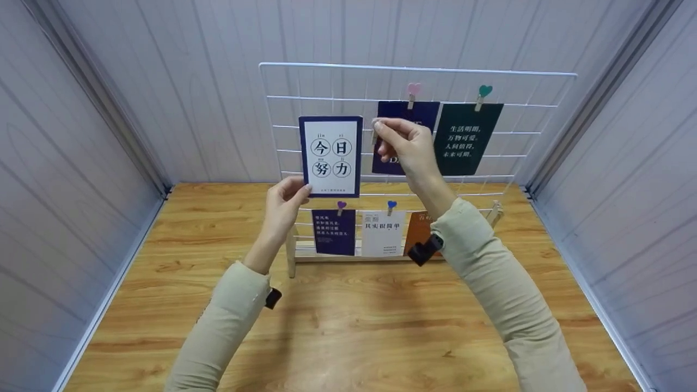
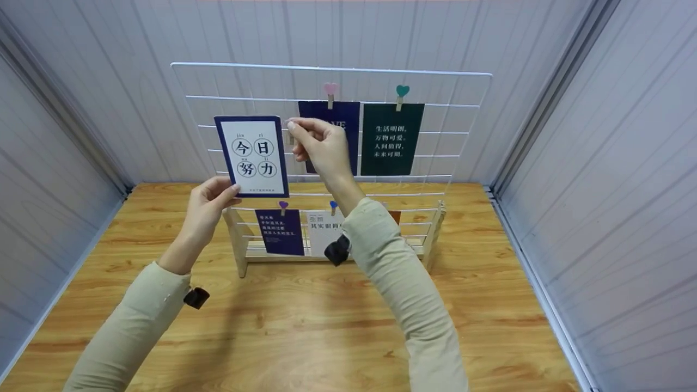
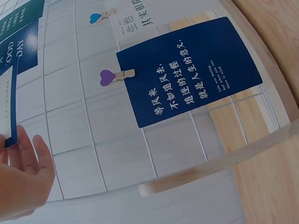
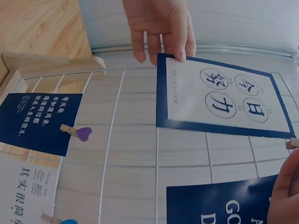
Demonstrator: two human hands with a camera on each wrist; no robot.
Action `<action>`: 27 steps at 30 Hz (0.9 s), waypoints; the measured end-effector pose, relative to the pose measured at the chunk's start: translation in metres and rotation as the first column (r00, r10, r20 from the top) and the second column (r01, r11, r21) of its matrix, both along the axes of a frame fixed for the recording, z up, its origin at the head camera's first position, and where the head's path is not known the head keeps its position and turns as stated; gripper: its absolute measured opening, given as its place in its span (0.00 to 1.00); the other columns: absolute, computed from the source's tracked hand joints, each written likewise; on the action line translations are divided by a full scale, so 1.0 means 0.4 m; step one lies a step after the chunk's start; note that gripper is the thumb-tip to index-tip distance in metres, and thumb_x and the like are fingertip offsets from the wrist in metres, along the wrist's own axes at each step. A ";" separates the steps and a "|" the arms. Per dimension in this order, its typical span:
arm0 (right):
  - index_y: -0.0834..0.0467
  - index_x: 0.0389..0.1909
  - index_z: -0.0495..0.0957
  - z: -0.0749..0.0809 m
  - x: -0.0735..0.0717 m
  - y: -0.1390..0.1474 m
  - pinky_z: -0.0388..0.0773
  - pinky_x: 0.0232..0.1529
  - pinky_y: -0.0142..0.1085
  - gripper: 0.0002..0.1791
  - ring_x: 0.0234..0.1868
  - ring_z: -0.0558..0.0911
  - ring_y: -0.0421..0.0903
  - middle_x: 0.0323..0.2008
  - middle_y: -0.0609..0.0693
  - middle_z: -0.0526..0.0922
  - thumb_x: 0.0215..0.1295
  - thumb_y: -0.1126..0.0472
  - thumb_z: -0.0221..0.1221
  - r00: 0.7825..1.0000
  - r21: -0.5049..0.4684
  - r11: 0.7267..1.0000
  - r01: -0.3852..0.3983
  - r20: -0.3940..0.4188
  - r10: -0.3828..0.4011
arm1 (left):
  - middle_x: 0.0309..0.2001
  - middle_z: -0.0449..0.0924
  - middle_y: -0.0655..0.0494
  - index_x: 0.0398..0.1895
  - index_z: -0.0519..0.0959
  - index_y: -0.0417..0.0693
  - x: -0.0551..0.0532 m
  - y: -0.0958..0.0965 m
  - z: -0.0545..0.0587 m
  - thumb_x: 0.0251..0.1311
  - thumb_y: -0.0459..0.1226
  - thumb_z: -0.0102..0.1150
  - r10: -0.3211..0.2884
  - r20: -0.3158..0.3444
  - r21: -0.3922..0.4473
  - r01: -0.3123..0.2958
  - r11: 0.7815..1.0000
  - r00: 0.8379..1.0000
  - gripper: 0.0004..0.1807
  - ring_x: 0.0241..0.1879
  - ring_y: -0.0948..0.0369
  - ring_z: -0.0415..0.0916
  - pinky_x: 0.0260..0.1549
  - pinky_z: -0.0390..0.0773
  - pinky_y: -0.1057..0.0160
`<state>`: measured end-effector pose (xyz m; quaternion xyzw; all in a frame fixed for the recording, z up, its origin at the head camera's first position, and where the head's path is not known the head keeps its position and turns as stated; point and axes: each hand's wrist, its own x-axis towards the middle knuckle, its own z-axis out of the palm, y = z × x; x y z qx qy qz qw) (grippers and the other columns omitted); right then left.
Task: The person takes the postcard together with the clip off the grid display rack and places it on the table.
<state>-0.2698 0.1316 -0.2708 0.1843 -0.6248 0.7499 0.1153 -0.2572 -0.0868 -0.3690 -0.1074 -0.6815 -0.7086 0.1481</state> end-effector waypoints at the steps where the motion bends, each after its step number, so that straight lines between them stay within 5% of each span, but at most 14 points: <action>1: 0.66 0.35 0.79 -0.005 0.002 0.006 0.72 0.18 0.28 0.08 0.17 0.71 0.42 0.21 0.56 0.75 0.57 0.66 0.57 1.000 0.006 1.000 0.001 -0.004 -0.001 | 0.31 0.77 0.47 0.36 0.76 0.29 0.002 -0.001 -0.002 0.55 0.26 0.54 -0.005 -0.003 0.002 0.005 1.000 1.000 0.08 0.29 0.60 0.73 0.31 0.75 0.64; 27: 0.65 0.34 0.79 -0.113 0.050 0.216 0.72 0.17 0.26 0.07 0.16 0.73 0.39 0.23 0.52 0.78 0.56 0.66 0.59 0.993 -0.040 0.996 0.085 0.085 -0.081 | 0.31 0.77 0.47 0.37 0.75 0.29 0.062 -0.074 -0.052 0.55 0.26 0.53 0.000 0.055 0.010 -0.001 1.000 0.999 0.08 0.30 0.60 0.74 0.33 0.75 0.63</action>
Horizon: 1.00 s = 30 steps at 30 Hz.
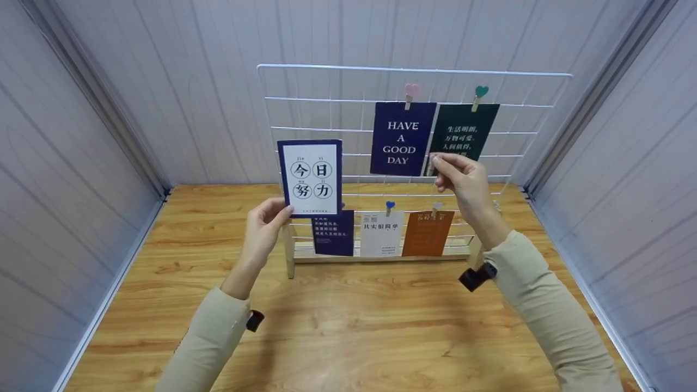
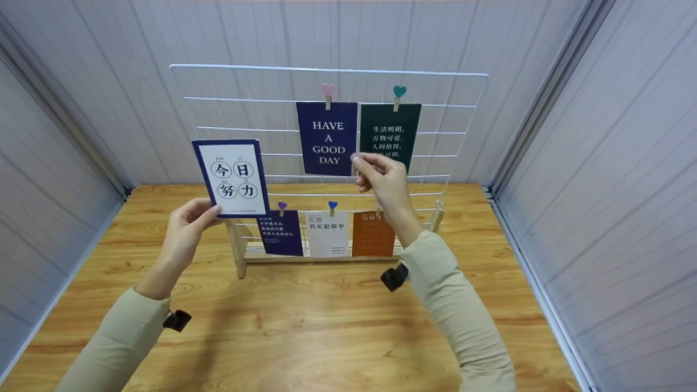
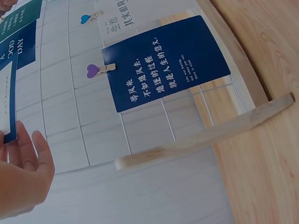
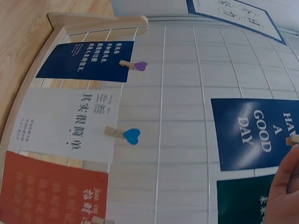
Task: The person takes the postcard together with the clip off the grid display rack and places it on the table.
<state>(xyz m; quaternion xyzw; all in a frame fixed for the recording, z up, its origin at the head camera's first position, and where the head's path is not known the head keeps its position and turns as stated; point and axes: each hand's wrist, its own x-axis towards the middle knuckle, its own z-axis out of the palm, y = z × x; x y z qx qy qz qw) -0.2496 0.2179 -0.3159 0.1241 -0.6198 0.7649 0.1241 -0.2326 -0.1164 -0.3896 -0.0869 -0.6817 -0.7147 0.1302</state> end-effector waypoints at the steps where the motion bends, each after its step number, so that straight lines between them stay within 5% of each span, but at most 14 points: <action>1: 0.64 0.33 0.80 -0.003 0.004 0.007 0.72 0.17 0.26 0.06 0.16 0.73 0.39 0.23 0.52 0.78 0.55 0.66 0.59 1.000 -0.005 1.000 0.009 0.007 -0.009 | 0.32 0.77 0.47 0.37 0.75 0.29 0.003 -0.003 -0.001 0.55 0.26 0.53 0.004 0.004 -0.004 -0.004 1.000 1.000 0.08 0.30 0.59 0.74 0.33 0.75 0.64; 13: 0.61 0.31 0.81 -0.070 0.044 0.091 0.72 0.16 0.26 0.05 0.16 0.73 0.39 0.23 0.52 0.80 0.56 0.69 0.58 0.998 -0.022 0.999 0.050 0.041 -0.049 | 0.33 0.77 0.45 0.37 0.75 0.28 0.044 -0.029 -0.024 0.55 0.27 0.53 0.014 0.006 -0.027 -0.014 1.000 1.000 0.08 0.32 0.58 0.75 0.35 0.75 0.62; 30: 0.58 0.31 0.81 -0.157 0.107 0.193 0.72 0.18 0.26 0.06 0.17 0.75 0.38 0.29 0.51 0.82 0.58 0.68 0.56 0.986 -0.039 0.996 0.079 0.150 -0.073 | 0.36 0.76 0.44 0.40 0.74 0.28 0.076 -0.081 -0.083 0.57 0.27 0.52 0.043 0.115 -0.051 -0.038 0.998 0.992 0.10 0.34 0.58 0.75 0.37 0.75 0.63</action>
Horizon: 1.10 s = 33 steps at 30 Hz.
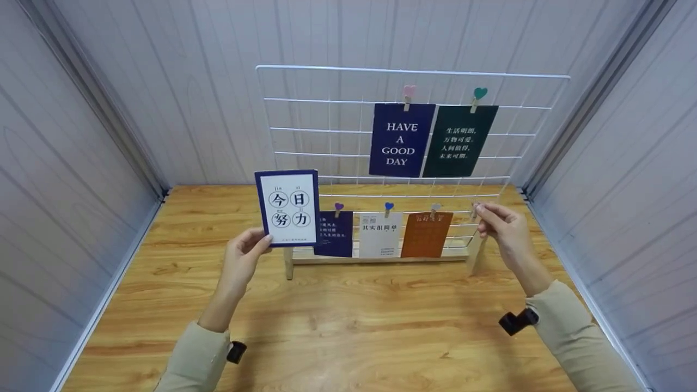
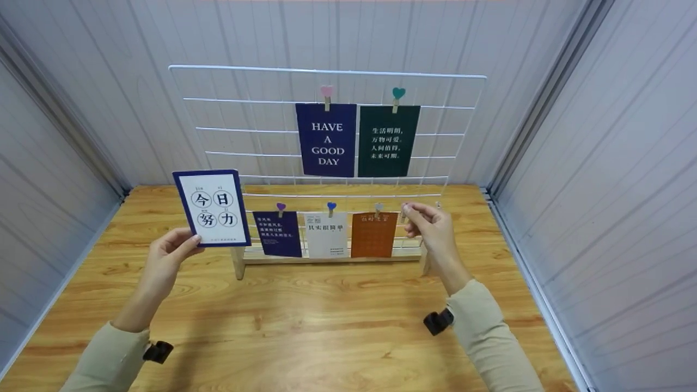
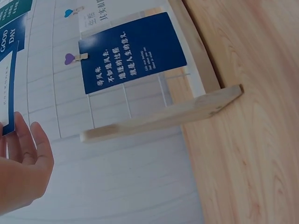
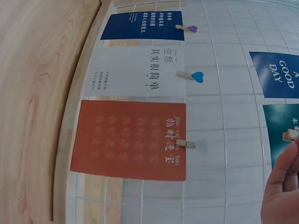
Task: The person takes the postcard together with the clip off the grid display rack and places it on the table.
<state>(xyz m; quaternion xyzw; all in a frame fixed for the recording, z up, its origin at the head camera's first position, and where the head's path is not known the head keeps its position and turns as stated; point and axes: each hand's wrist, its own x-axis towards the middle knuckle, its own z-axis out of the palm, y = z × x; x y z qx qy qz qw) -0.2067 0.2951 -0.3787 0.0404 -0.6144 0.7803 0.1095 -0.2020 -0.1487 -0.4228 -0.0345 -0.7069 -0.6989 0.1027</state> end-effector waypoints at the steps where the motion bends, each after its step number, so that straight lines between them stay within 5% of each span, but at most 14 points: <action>1: 0.58 0.31 0.81 -0.005 0.004 0.005 0.72 0.18 0.26 0.06 0.17 0.75 0.38 0.29 0.51 0.82 0.58 0.69 0.55 1.000 -0.002 1.000 0.006 0.004 -0.006 | 0.36 0.76 0.44 0.40 0.74 0.29 0.002 -0.004 -0.004 0.57 0.27 0.52 0.000 0.007 0.001 0.000 1.000 1.000 0.10 0.34 0.58 0.75 0.38 0.75 0.62; 24: 0.56 0.31 0.82 -0.121 0.076 0.148 0.73 0.22 0.27 0.08 0.20 0.76 0.38 0.26 0.48 0.80 0.60 0.66 0.54 0.982 0.019 1.000 -0.012 0.190 0.008 | 0.38 0.74 0.43 0.43 0.71 0.26 0.053 -0.094 -0.098 0.58 0.31 0.53 0.014 0.124 0.015 -0.016 1.000 0.992 0.14 0.36 0.58 0.74 0.38 0.75 0.62; 30: 0.56 0.33 0.82 -0.144 0.100 0.205 0.74 0.23 0.27 0.07 0.21 0.75 0.38 0.24 0.48 0.79 0.60 0.65 0.54 0.974 0.050 0.999 0.002 0.228 -0.014 | 0.39 0.73 0.43 0.43 0.73 0.32 0.041 -0.163 -0.183 0.56 0.38 0.56 -0.054 0.074 0.055 0.050 0.997 0.996 0.17 0.38 0.56 0.73 0.37 0.75 0.64; 31: 0.56 0.33 0.81 -0.148 0.104 0.214 0.74 0.24 0.27 0.07 0.21 0.75 0.38 0.23 0.48 0.78 0.60 0.64 0.54 0.972 0.060 0.998 0.006 0.236 -0.020 | 0.39 0.74 0.44 0.43 0.74 0.34 0.028 -0.184 -0.222 0.56 0.37 0.56 -0.089 0.038 0.098 0.085 0.992 0.995 0.16 0.37 0.56 0.74 0.36 0.75 0.65; 33: 0.55 0.33 0.81 -0.155 0.111 0.234 0.74 0.25 0.28 0.07 0.21 0.75 0.38 0.23 0.48 0.78 0.60 0.63 0.54 0.967 0.072 0.997 0.014 0.253 -0.032 | 0.40 0.73 0.42 0.45 0.73 0.33 0.029 -0.196 -0.231 0.57 0.35 0.55 -0.072 0.083 0.100 0.063 0.993 0.994 0.16 0.39 0.54 0.73 0.38 0.75 0.63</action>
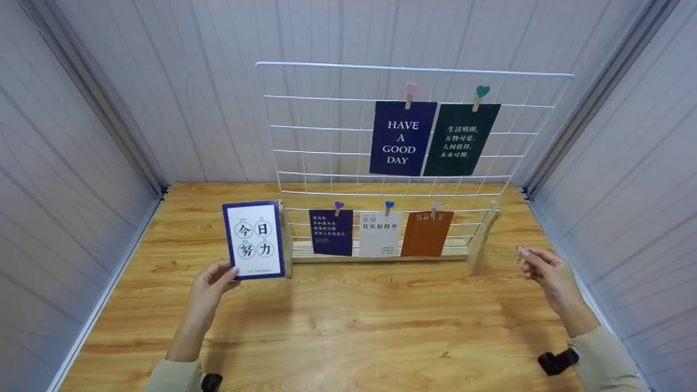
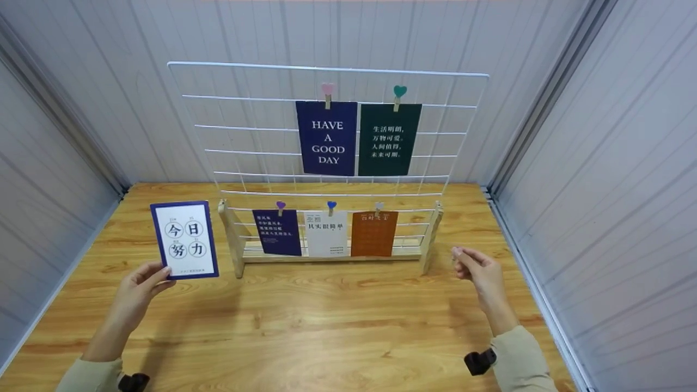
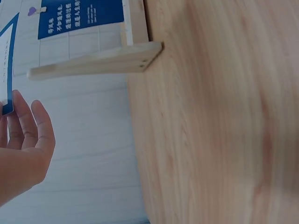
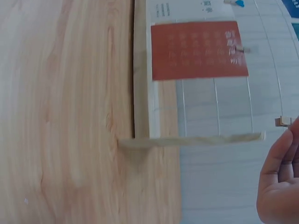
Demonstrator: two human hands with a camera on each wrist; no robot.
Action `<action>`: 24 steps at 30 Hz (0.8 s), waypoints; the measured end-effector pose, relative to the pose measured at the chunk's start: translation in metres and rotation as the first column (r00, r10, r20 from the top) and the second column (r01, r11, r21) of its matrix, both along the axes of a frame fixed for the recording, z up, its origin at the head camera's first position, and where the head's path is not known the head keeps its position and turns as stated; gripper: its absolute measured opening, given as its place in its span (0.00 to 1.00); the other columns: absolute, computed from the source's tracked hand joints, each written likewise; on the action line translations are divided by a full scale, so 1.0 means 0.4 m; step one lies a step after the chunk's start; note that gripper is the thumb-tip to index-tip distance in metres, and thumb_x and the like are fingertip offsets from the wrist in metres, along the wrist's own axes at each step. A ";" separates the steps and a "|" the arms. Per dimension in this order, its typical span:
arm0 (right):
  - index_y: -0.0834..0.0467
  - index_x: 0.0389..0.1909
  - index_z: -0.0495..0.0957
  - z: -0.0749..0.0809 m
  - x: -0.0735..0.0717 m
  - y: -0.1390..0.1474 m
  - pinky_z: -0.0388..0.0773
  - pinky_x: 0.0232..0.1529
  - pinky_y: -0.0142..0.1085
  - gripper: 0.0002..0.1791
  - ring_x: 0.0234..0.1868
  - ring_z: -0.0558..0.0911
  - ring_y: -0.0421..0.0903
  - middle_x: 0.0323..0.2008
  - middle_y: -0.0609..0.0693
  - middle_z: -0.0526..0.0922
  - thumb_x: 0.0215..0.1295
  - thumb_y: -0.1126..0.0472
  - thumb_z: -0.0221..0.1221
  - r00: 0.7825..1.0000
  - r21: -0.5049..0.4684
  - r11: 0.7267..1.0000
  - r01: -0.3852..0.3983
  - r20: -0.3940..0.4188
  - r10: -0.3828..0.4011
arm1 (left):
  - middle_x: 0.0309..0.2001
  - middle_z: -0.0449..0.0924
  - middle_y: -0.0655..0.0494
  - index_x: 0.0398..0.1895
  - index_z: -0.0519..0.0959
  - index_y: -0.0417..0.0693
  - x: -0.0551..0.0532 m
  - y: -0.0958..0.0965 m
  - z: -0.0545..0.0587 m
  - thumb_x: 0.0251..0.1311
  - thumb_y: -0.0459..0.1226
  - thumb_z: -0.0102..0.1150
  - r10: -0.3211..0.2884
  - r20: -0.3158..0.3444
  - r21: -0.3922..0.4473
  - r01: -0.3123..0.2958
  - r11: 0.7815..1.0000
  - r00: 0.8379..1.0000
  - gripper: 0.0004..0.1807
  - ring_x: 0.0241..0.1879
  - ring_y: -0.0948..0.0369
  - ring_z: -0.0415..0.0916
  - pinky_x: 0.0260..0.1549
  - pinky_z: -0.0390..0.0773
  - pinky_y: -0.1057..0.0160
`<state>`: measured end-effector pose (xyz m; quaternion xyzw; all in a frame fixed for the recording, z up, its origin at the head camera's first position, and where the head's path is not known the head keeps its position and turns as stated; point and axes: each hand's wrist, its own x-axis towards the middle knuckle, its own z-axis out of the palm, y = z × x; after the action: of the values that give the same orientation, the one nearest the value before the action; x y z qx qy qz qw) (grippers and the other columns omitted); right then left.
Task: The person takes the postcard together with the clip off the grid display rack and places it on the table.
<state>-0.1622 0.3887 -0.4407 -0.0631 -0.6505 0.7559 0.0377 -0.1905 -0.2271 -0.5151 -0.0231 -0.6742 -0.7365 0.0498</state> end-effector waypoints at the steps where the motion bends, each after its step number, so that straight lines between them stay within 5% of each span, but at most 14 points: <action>1: 0.54 0.32 0.81 -0.004 0.003 0.009 0.74 0.25 0.28 0.07 0.21 0.75 0.38 0.22 0.47 0.78 0.60 0.63 0.54 1.000 0.006 1.000 0.008 0.011 -0.008 | 0.41 0.73 0.43 0.45 0.73 0.34 -0.008 -0.014 -0.025 0.57 0.37 0.56 0.022 0.025 -0.025 -0.021 0.999 0.999 0.17 0.39 0.54 0.73 0.39 0.74 0.62; 4: 0.52 0.31 0.81 -0.020 0.012 0.038 0.75 0.25 0.28 0.06 0.22 0.76 0.38 0.21 0.47 0.78 0.60 0.62 0.55 0.999 0.032 0.999 0.020 0.037 -0.022 | 0.44 0.72 0.42 0.48 0.72 0.36 -0.059 -0.081 -0.157 0.56 0.38 0.57 0.045 0.060 -0.009 -0.044 0.999 0.997 0.19 0.41 0.53 0.73 0.40 0.74 0.61; 5: 0.52 0.31 0.81 -0.026 0.015 0.047 0.75 0.26 0.28 0.06 0.22 0.76 0.38 0.21 0.47 0.78 0.60 0.62 0.55 0.999 0.043 0.999 0.023 0.047 -0.025 | 0.45 0.71 0.40 0.48 0.71 0.35 -0.064 -0.093 -0.174 0.55 0.40 0.57 0.072 0.103 -0.035 -0.069 0.997 0.992 0.21 0.42 0.51 0.72 0.41 0.74 0.60; 7: 0.51 0.30 0.81 -0.039 0.021 0.064 0.75 0.26 0.28 0.06 0.22 0.76 0.38 0.22 0.47 0.78 0.60 0.62 0.55 0.997 0.066 0.997 0.028 0.069 -0.032 | 0.45 0.71 0.41 0.47 0.72 0.39 -0.099 -0.147 -0.270 0.52 0.44 0.60 0.059 0.089 0.007 -0.060 0.998 0.994 0.23 0.41 0.51 0.72 0.39 0.74 0.61; 16: 0.49 0.30 0.79 -0.125 0.029 0.165 0.75 0.28 0.30 0.03 0.23 0.76 0.38 0.23 0.46 0.78 0.56 0.55 0.59 0.983 0.150 0.987 0.055 0.164 -0.080 | 0.46 0.70 0.44 0.49 0.70 0.37 -0.055 -0.197 -0.271 0.51 0.45 0.60 0.109 0.203 -0.001 -0.111 0.994 0.973 0.26 0.41 0.56 0.73 0.39 0.75 0.63; 20: 0.52 0.34 0.80 -0.203 0.013 0.245 0.76 0.28 0.31 0.06 0.24 0.78 0.40 0.24 0.48 0.79 0.57 0.56 0.58 0.991 0.122 0.992 0.014 0.134 -0.030 | 0.44 0.71 0.47 0.47 0.70 0.37 -0.037 -0.210 -0.270 0.51 0.45 0.60 0.145 0.237 -0.022 -0.144 0.989 0.961 0.26 0.40 0.58 0.74 0.38 0.75 0.64; 24: 0.53 0.33 0.81 -0.225 0.019 0.269 0.76 0.28 0.32 0.07 0.24 0.78 0.41 0.24 0.49 0.79 0.57 0.55 0.59 0.990 0.127 0.992 0.011 0.139 -0.029 | 0.43 0.71 0.49 0.48 0.69 0.36 -0.020 -0.222 -0.265 0.50 0.45 0.61 0.164 0.287 -0.023 -0.164 0.986 0.944 0.26 0.39 0.60 0.74 0.39 0.74 0.65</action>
<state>-0.1546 0.4963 -0.5306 -0.1200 -0.6974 0.7066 0.0032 -0.1986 -0.3160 -0.6211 0.1407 -0.6735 -0.7256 0.0123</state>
